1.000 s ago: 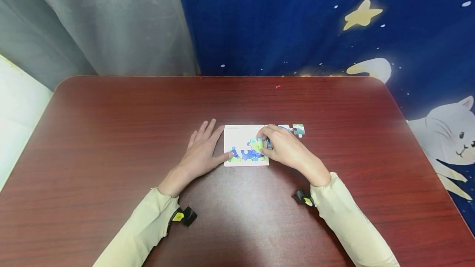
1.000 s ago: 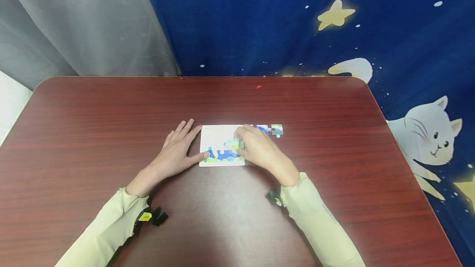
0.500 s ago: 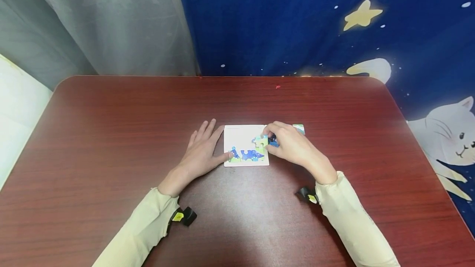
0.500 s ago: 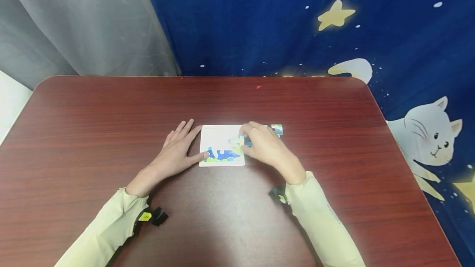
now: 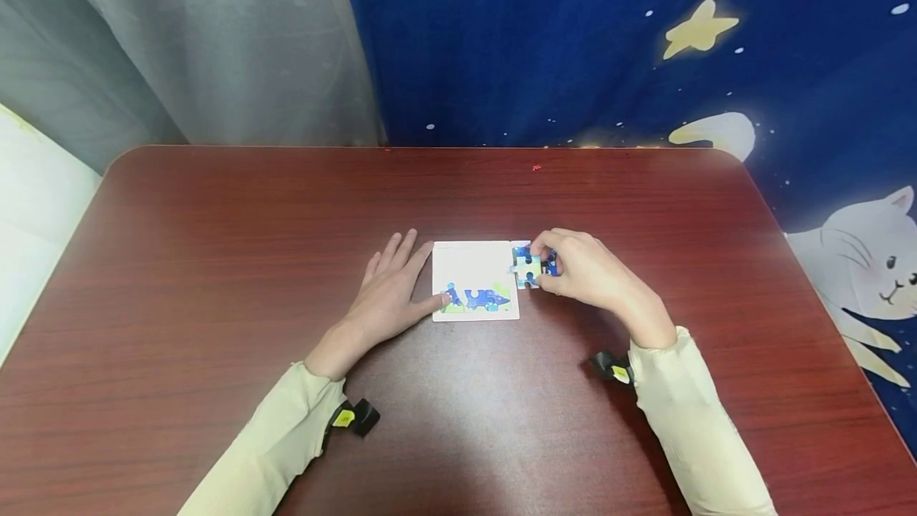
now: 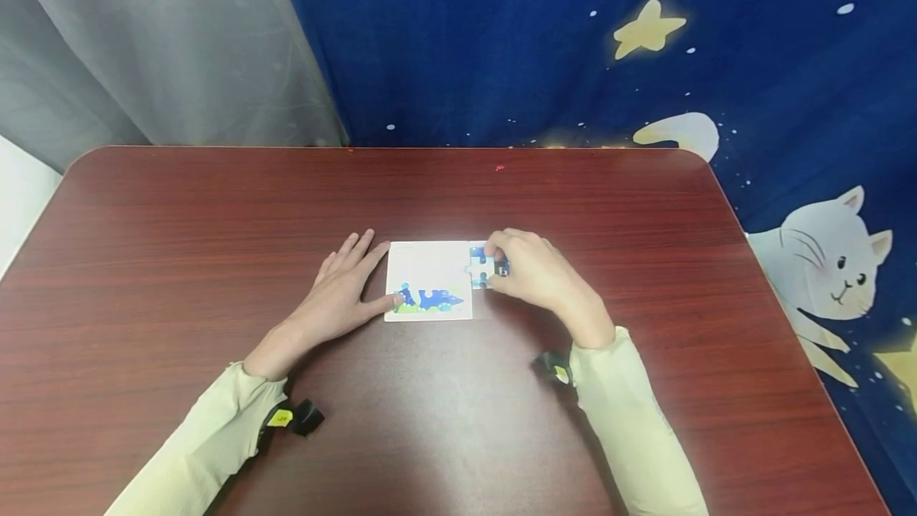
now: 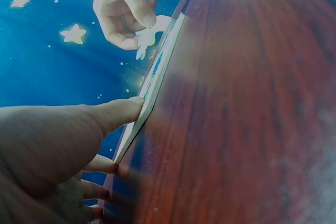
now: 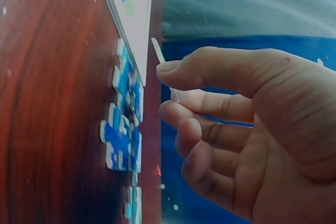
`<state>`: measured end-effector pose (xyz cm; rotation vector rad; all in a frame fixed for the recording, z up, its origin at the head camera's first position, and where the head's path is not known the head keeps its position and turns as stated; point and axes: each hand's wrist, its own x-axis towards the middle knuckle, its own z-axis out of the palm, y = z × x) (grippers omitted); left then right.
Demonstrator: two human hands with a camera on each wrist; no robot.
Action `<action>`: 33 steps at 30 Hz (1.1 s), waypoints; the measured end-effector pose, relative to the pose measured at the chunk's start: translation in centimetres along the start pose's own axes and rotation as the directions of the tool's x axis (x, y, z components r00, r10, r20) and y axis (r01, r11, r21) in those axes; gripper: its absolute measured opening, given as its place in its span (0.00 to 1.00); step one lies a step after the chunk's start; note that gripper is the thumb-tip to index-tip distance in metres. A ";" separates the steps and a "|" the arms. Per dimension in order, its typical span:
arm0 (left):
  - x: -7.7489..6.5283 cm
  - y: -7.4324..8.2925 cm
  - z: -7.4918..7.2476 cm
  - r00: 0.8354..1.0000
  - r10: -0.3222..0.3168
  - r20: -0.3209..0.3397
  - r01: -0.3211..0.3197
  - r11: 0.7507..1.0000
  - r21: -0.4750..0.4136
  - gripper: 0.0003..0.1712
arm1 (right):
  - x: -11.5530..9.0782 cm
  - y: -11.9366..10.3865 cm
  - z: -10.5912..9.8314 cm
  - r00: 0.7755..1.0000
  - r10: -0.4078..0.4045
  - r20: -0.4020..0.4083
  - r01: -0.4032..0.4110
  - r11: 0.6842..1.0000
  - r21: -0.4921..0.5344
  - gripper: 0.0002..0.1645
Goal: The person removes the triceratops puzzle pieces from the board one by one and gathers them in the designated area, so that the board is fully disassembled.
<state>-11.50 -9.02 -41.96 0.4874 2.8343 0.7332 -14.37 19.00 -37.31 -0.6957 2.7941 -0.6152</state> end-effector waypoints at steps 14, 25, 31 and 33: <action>0.1 -0.2 0.1 1.000 -0.005 0.007 0.005 1.000 -0.002 0.49 | -0.3 1.1 -0.7 1.000 0.016 0.011 -0.017 1.000 0.008 0.19; 0.0 -0.2 0.1 1.000 -0.002 0.004 0.002 1.000 -0.009 0.48 | -0.9 2.0 -1.5 0.997 0.061 0.042 -0.061 0.998 -0.005 0.18; 0.0 -0.1 0.1 1.000 0.000 -0.001 0.000 1.000 -0.005 0.48 | -1.1 2.5 -1.9 0.993 0.098 0.065 -0.099 0.995 0.005 0.18; 0.0 -0.1 0.1 1.000 0.001 -0.002 -0.001 1.000 -0.005 0.49 | -1.2 2.6 -2.0 0.992 0.102 0.068 -0.102 0.995 0.005 0.18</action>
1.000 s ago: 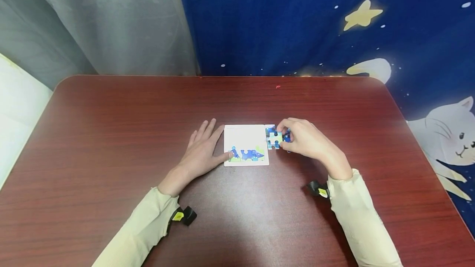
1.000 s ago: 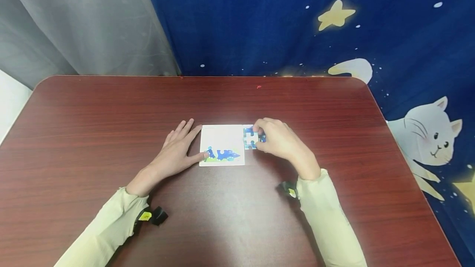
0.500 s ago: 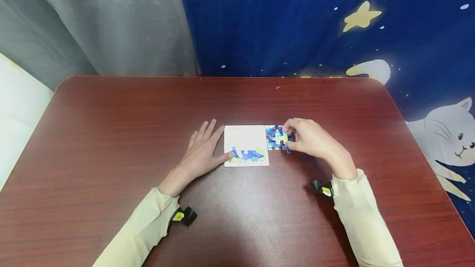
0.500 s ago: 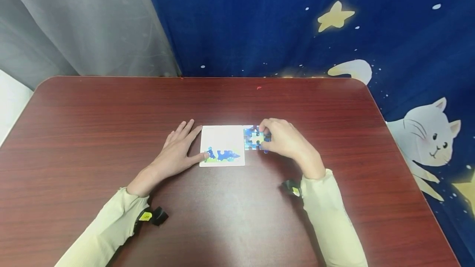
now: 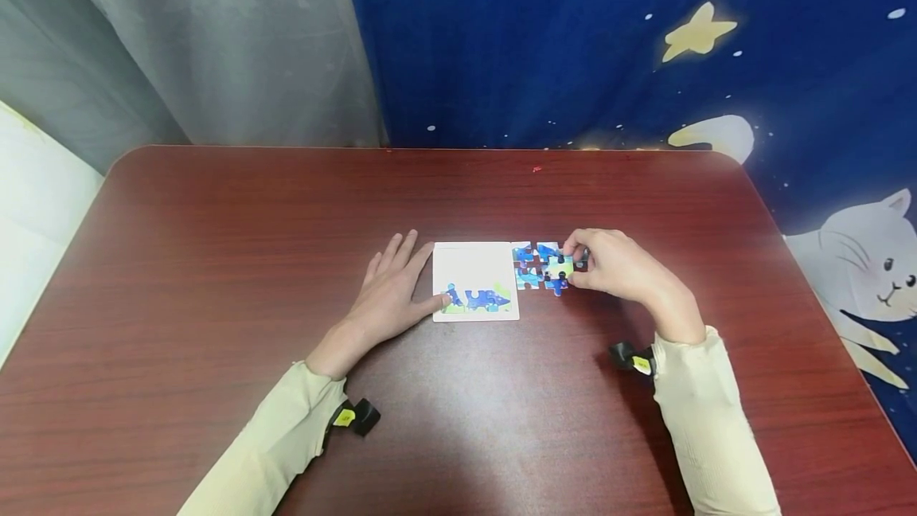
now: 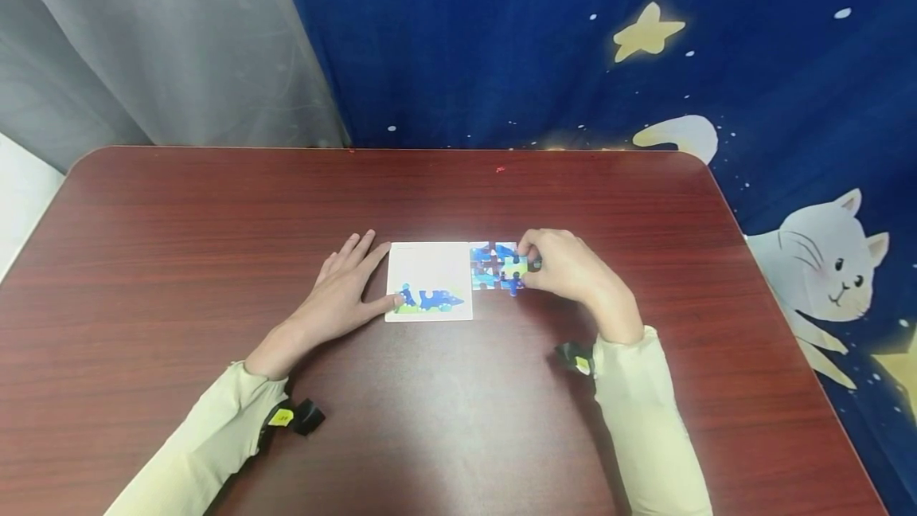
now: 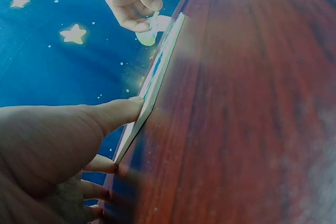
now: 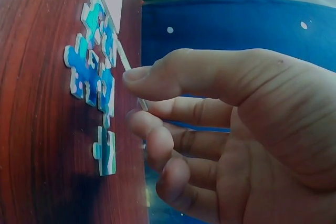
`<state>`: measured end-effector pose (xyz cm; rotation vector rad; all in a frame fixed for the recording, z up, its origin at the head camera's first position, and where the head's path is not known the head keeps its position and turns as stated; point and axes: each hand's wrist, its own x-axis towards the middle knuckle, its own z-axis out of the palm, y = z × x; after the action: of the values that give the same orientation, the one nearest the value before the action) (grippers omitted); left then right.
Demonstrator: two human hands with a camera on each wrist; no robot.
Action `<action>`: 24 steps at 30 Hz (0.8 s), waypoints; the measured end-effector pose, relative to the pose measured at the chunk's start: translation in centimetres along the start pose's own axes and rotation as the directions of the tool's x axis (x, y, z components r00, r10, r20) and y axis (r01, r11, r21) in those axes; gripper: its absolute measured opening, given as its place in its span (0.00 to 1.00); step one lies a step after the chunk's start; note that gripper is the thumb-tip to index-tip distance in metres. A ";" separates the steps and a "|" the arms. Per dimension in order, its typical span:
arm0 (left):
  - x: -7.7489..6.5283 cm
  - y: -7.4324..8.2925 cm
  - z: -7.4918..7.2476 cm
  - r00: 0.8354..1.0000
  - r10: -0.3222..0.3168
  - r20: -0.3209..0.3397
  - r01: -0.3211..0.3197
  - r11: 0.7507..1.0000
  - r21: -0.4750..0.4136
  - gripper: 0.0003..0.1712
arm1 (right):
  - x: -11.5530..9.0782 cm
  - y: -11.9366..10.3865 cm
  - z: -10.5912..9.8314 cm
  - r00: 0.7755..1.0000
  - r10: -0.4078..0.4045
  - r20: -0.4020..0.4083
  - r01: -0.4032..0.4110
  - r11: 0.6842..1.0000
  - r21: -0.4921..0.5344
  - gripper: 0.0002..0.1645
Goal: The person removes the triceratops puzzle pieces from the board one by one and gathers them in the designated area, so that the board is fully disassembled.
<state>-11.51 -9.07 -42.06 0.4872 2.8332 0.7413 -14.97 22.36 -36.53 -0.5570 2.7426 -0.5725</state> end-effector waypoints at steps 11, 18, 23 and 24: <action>0.0 0.0 0.0 1.000 -0.003 0.004 0.003 1.000 -0.006 0.48 | -0.3 1.0 -0.4 0.999 0.032 0.042 -0.032 0.999 0.000 0.17; 0.0 0.1 -0.1 1.000 -0.003 0.006 0.003 1.000 -0.003 0.49 | -0.6 1.1 -0.9 0.995 0.062 0.072 -0.065 0.997 0.035 0.17; 0.0 0.0 0.0 1.000 -0.007 0.007 0.007 1.000 0.000 0.49 | -0.7 1.2 -1.0 0.993 0.077 0.088 -0.081 0.996 0.043 0.17; 0.0 0.0 0.0 1.000 -0.006 0.008 0.006 1.000 -0.001 0.49 | -0.7 1.2 -1.0 0.993 0.077 0.091 -0.081 0.996 0.043 0.17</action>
<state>-11.50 -9.05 -42.00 0.4798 2.8260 0.7382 -15.08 24.04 -36.02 -0.4495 2.6471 -0.5766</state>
